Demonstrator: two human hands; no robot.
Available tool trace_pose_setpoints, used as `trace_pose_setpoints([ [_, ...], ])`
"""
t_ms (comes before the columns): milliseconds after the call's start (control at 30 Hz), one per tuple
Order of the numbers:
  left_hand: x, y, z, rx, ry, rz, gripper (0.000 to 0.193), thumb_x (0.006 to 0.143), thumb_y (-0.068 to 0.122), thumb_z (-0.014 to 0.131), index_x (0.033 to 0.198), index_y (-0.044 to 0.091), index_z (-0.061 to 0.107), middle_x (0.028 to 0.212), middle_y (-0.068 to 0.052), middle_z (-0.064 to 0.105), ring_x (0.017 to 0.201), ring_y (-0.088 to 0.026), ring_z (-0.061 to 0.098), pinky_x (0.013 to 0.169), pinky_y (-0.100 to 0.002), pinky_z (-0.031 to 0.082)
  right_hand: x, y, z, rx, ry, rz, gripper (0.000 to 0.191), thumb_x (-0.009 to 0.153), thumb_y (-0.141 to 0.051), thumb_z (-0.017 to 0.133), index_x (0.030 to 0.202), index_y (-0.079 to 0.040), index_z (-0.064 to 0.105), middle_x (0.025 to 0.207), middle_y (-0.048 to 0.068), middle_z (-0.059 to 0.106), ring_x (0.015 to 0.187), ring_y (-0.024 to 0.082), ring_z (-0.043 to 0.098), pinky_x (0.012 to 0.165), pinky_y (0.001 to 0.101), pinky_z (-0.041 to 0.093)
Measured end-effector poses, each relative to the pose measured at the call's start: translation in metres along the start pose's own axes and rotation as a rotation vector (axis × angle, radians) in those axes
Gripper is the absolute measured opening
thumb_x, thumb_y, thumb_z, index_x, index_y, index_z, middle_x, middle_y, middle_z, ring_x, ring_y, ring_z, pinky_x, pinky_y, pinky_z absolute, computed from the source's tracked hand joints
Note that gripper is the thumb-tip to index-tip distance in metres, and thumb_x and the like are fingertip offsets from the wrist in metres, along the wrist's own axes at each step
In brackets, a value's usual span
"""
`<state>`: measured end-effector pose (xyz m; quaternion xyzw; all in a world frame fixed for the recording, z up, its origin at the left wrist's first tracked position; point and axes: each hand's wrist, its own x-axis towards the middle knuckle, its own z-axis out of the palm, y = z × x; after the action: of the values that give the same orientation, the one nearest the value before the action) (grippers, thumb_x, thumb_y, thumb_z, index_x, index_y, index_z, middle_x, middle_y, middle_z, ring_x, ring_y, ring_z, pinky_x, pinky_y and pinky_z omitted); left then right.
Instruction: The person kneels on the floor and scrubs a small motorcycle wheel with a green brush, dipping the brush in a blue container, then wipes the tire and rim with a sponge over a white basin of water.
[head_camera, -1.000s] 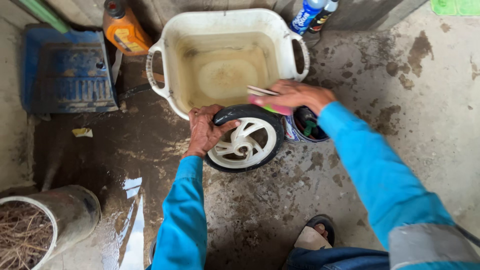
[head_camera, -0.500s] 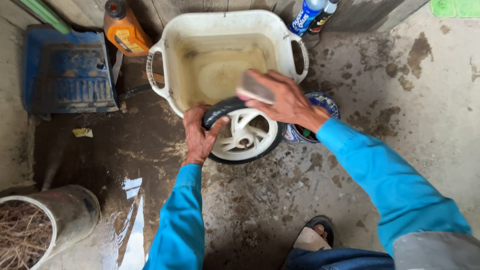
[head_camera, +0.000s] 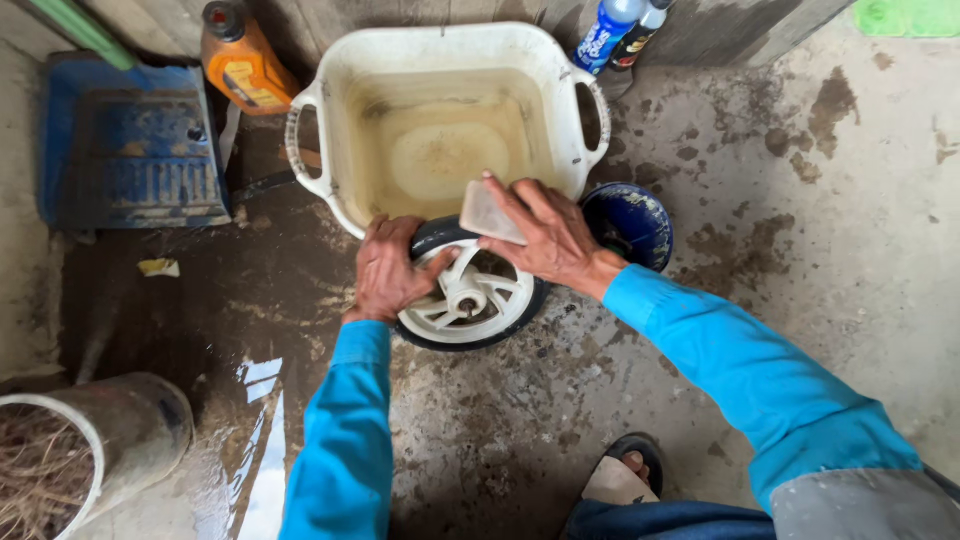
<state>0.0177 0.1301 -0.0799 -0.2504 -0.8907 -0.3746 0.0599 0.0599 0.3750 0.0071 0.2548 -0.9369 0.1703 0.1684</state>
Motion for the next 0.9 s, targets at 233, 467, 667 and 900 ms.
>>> trace_pose_setpoints([
  [233,-0.003,0.0,-0.004,-0.03,-0.023,0.005,0.053,0.085,0.055,0.078,0.097,0.004,0.068,0.09,-0.014,0.068,0.089,-0.037,0.061,0.089,-0.047,0.044,-0.018,0.005,0.008,-0.135,0.028,-0.117,0.077,0.094,-0.038,0.08,0.154,-0.003,0.047,0.113,0.014,0.058,0.097,0.032,0.063,0.085,0.0449,0.054],
  [467,-0.002,-0.004,0.001,-0.063,0.023,0.016,0.051,0.085,0.052,0.079,0.096,0.004,0.067,0.095,-0.014,0.068,0.093,-0.038,0.061,0.092,-0.047,0.042,-0.047,0.014,-0.015,-0.22,-0.032,-0.085,0.078,0.088,-0.036,0.083,0.15,-0.003,0.052,0.115,0.013,0.062,0.098,0.03,0.065,0.084,0.0438,0.054],
  [667,-0.008,-0.016,0.013,-0.06,0.079,0.086,0.043,0.079,0.031,0.075,0.111,0.002,0.068,0.106,-0.019,0.067,0.099,-0.041,0.058,0.096,-0.047,0.041,0.018,-0.033,0.053,-0.206,0.024,-0.108,0.082,0.085,-0.044,0.083,0.151,-0.007,0.05,0.114,0.01,0.058,0.098,0.028,0.064,0.083,0.0438,0.052],
  [900,-0.008,-0.013,0.009,-0.102,-0.009,-0.013,0.052,0.084,0.05,0.08,0.104,0.003,0.069,0.103,-0.016,0.069,0.101,-0.038,0.06,0.098,-0.049,0.041,-0.019,-0.007,0.012,-0.22,-0.013,-0.128,0.079,0.085,-0.037,0.083,0.15,-0.007,0.05,0.11,0.009,0.058,0.098,0.028,0.065,0.084,0.0428,0.054],
])
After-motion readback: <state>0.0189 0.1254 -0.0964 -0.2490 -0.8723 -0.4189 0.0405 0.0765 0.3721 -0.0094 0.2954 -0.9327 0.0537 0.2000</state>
